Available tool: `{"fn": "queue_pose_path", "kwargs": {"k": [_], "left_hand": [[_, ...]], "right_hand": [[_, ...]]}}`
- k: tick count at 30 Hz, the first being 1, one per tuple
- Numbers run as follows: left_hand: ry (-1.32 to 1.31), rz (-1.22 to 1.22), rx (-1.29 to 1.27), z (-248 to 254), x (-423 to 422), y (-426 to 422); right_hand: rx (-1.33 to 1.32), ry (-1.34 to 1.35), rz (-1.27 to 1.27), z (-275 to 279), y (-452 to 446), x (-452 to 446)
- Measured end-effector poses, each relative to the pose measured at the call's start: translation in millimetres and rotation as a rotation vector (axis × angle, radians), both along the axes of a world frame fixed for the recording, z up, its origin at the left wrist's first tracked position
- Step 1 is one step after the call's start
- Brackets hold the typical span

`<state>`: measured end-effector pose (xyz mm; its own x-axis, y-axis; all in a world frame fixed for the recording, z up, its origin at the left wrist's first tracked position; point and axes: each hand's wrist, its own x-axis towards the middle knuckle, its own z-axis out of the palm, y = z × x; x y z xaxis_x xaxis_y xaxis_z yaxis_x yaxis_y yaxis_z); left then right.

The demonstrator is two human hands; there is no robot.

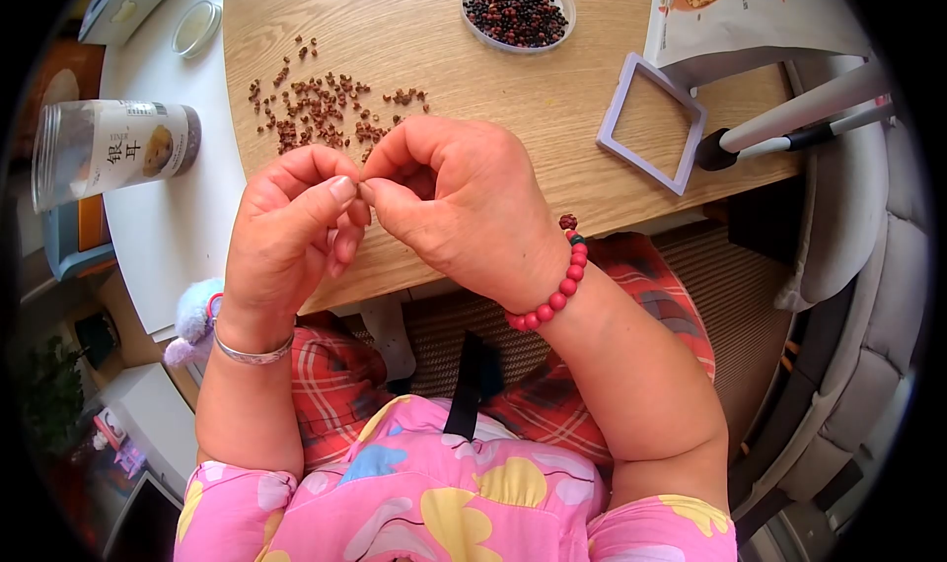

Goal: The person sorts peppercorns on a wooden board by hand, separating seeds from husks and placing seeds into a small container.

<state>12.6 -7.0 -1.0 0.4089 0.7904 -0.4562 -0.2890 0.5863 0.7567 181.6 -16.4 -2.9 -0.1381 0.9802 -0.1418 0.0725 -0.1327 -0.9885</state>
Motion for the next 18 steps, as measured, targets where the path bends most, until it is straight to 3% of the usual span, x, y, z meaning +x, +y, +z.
{"fn": "queue_pose_path", "kwargs": {"k": [18], "left_hand": [[0.152, 0.012, -0.009, 6.0, 1.6, -0.5]], "right_hand": [[0.05, -0.154, 0.026, 6.0, 0.9, 0.1]]}}
